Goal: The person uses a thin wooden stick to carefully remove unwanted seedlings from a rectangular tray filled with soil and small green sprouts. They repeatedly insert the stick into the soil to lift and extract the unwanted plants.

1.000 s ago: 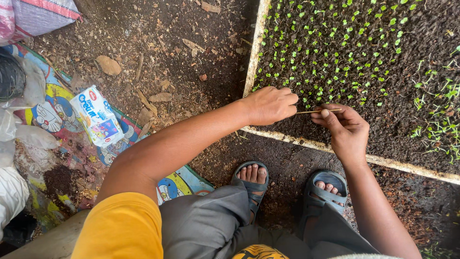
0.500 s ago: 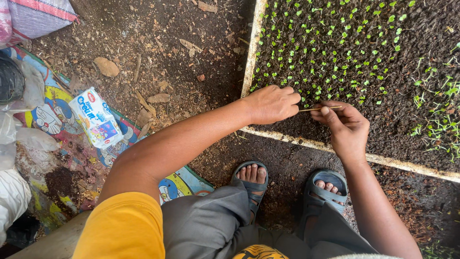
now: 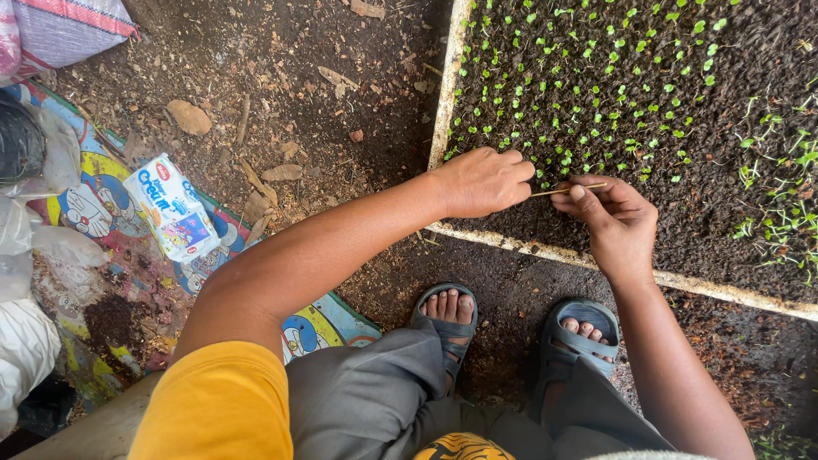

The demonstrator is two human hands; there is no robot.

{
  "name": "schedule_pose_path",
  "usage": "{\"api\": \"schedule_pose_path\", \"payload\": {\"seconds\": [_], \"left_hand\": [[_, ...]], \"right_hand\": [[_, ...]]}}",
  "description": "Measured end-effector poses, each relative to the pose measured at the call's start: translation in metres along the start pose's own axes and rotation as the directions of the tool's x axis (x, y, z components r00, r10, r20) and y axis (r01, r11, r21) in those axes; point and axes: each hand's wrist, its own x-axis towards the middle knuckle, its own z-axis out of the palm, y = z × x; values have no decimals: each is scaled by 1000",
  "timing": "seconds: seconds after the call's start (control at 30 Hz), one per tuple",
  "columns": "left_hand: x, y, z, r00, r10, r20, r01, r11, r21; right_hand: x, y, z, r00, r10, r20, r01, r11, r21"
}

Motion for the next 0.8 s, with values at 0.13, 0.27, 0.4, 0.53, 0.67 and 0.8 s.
{"api": "schedule_pose_path", "payload": {"seconds": [0.13,0.27,0.4,0.53,0.67,0.8], "left_hand": [[1,1,-1,1000,-3,1,3,1000,-14],[2,0,1,1000,-7,13,7,1000,-20],[1,0,1,1000,-10,16,10,1000,-19],[0,0,-4,1000,-13,21,14,1000,-17],[-1,0,-8,999,-4,33,4,1000,-20],[-1,0,-13,999,-1,45,4,999,-47]], "right_hand": [[1,-2,1,1000,2,3,-2,1000,-1],[-1,-3,-3,1000,-8,-10,8,1000,-6],[-2,-5,-3,1000,3,-19,-3,1000,18],[-3,-4,2,1000,3,-4,-2,1000,12],[0,4,1,999,-30,18,30,999,-17],[0,11,1,997,-74,21,74,997,-34]]}}
